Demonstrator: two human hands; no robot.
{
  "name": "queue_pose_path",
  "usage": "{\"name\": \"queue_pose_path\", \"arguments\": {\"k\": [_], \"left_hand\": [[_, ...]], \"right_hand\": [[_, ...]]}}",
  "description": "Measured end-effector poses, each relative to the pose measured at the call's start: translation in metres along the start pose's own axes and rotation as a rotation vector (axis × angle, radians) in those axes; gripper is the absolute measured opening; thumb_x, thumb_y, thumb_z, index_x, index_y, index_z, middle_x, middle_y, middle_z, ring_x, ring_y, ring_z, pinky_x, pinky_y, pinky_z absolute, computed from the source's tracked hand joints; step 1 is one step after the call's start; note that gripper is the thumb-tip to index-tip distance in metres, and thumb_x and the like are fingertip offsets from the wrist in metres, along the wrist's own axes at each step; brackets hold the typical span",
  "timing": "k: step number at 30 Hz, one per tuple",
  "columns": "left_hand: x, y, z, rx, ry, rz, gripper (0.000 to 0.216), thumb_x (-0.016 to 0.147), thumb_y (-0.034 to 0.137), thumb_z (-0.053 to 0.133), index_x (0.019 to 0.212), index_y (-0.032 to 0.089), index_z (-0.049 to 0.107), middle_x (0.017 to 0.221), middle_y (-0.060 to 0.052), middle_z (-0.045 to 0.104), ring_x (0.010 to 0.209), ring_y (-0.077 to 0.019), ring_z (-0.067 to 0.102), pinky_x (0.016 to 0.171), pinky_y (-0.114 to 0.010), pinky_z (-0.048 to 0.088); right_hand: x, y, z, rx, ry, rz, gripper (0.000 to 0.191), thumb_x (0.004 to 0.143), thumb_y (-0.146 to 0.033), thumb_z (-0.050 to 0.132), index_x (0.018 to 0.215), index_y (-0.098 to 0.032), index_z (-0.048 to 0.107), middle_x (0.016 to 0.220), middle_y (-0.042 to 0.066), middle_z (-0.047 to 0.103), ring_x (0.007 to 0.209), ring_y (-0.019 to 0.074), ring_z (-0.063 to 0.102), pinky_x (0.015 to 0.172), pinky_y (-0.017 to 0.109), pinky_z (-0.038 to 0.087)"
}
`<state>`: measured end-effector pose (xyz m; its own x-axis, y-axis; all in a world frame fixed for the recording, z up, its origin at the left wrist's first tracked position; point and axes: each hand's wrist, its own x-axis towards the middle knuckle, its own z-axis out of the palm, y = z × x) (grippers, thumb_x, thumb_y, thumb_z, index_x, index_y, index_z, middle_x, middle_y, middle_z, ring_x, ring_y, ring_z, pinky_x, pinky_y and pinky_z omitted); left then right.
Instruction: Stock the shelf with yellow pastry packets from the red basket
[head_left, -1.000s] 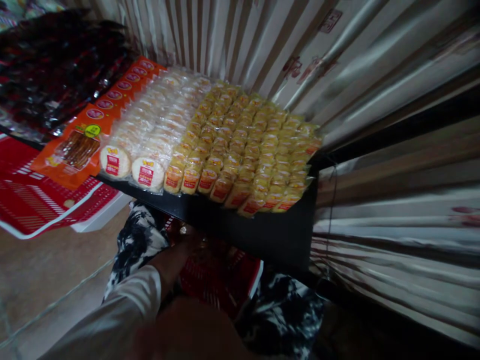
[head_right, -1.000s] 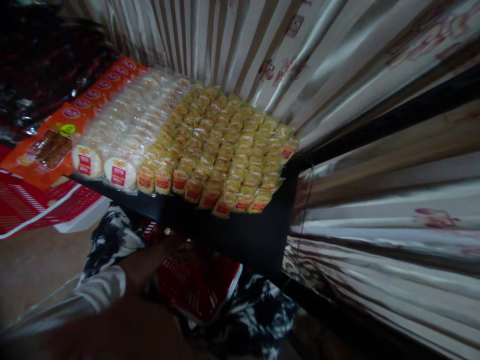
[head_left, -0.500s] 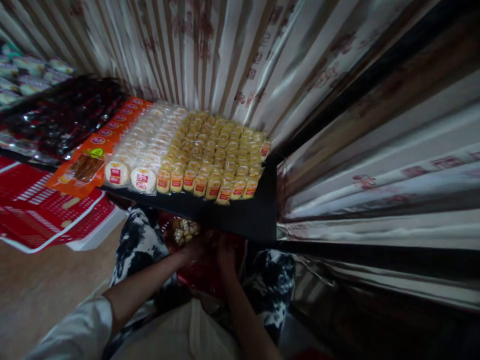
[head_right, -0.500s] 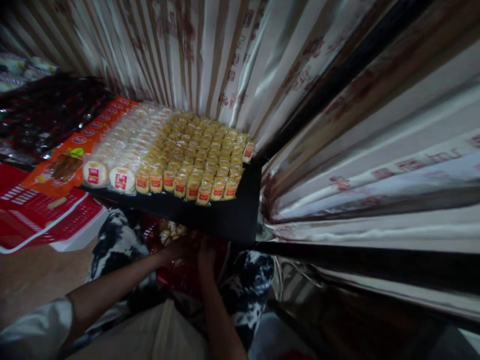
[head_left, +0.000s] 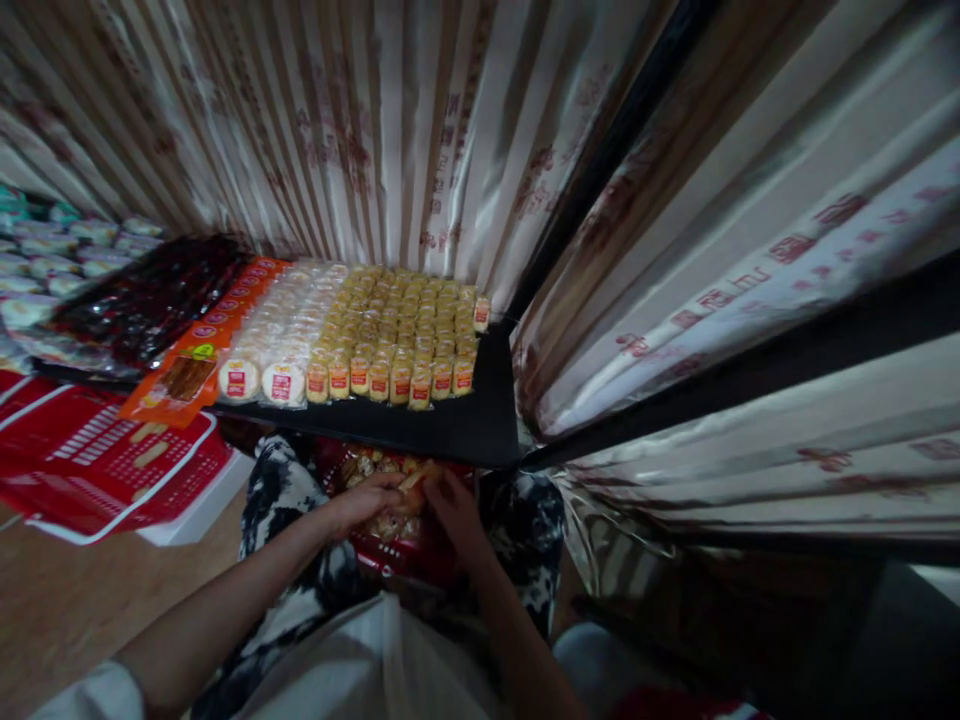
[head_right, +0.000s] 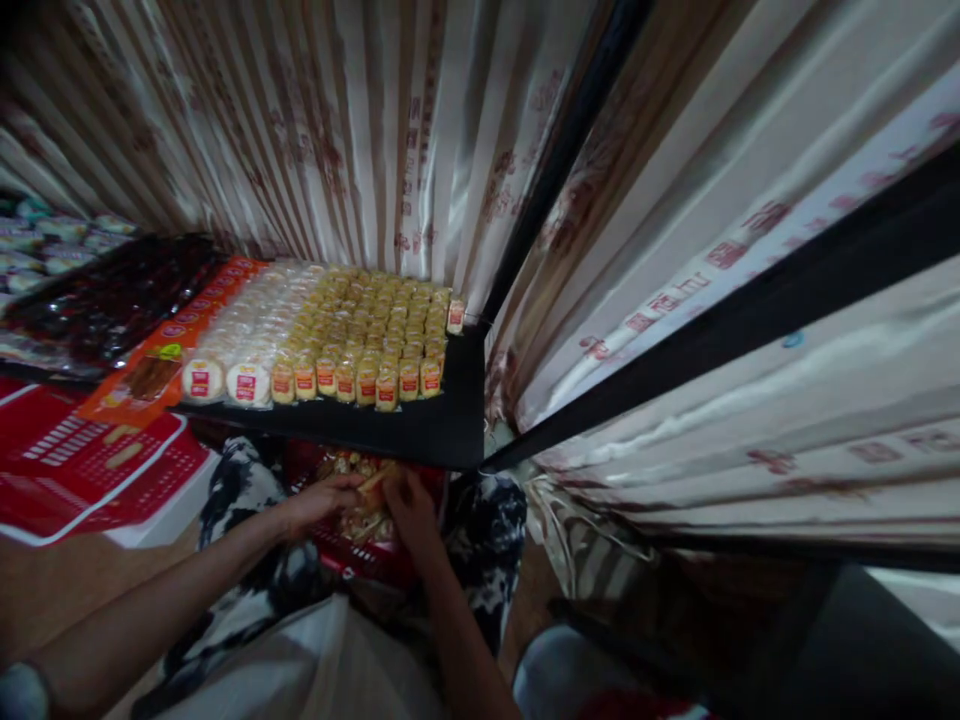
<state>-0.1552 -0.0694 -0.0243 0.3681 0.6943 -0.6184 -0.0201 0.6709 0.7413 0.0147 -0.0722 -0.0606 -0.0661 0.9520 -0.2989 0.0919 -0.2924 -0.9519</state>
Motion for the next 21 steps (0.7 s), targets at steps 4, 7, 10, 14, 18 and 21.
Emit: {"name": "queue_pose_path", "arguments": {"k": [4,7,10,14,18,21], "left_hand": [[-0.001,0.030,-0.001,0.184,-0.091,0.038,0.040,0.059,0.027,0.060,0.097,0.016,0.061,0.072,0.003,0.058,0.050,-0.0070,0.043,0.051,-0.021,0.034],[0.001,0.051,-0.001,0.307,-0.078,0.133,0.046,0.060,0.030,0.061,0.104,0.016,0.055,0.078,0.002,0.056,0.058,-0.0097,0.048,0.053,-0.022,0.037],[0.004,0.071,0.000,0.463,-0.069,0.187,0.039,0.062,0.032,0.059,0.097,0.016,0.053,0.071,0.004,0.050,0.060,-0.0115,0.049,0.055,-0.023,0.041],[0.004,0.104,0.005,0.839,-0.099,0.295,0.028,0.065,0.027,0.054,0.091,0.017,0.059,0.071,0.003,0.055,0.064,-0.0126,0.051,0.059,-0.022,0.040],[0.004,0.140,0.016,1.075,-0.100,0.358,0.027,0.068,0.027,0.053,0.092,0.019,0.065,0.073,0.002,0.062,0.066,-0.0138,0.055,0.061,-0.021,0.040],[0.013,0.161,0.024,1.098,-0.097,0.426,0.027,0.071,0.029,0.054,0.092,0.019,0.067,0.067,0.002,0.062,0.063,-0.0140,0.055,0.058,-0.021,0.039]], "right_hand": [[0.000,-0.014,-0.012,-0.039,0.025,-0.069,0.048,0.069,-0.041,0.064,0.113,-0.020,0.060,0.108,0.006,0.067,0.097,0.0217,0.063,0.087,0.035,0.050],[0.000,-0.023,-0.018,-0.199,0.090,-0.204,0.042,0.072,-0.038,0.062,0.111,-0.022,0.062,0.107,0.006,0.067,0.096,0.0205,0.063,0.086,0.034,0.050],[-0.001,-0.036,-0.022,-0.449,0.158,-0.365,0.036,0.075,-0.032,0.060,0.109,-0.022,0.064,0.104,0.007,0.067,0.097,0.0214,0.060,0.088,0.037,0.047],[-0.001,-0.058,-0.023,-0.647,0.159,-0.546,0.035,0.078,-0.026,0.059,0.112,-0.021,0.063,0.113,0.008,0.064,0.108,0.0243,0.052,0.095,0.040,0.043],[0.006,-0.075,-0.022,-0.582,0.140,-0.567,0.039,0.079,-0.021,0.058,0.117,-0.023,0.059,0.105,0.006,0.066,0.099,0.0209,0.055,0.088,0.036,0.047],[0.018,-0.083,-0.024,-0.464,0.201,-0.509,0.034,0.079,-0.026,0.058,0.113,-0.024,0.062,0.098,0.006,0.066,0.093,0.0208,0.056,0.076,0.032,0.052]]}}
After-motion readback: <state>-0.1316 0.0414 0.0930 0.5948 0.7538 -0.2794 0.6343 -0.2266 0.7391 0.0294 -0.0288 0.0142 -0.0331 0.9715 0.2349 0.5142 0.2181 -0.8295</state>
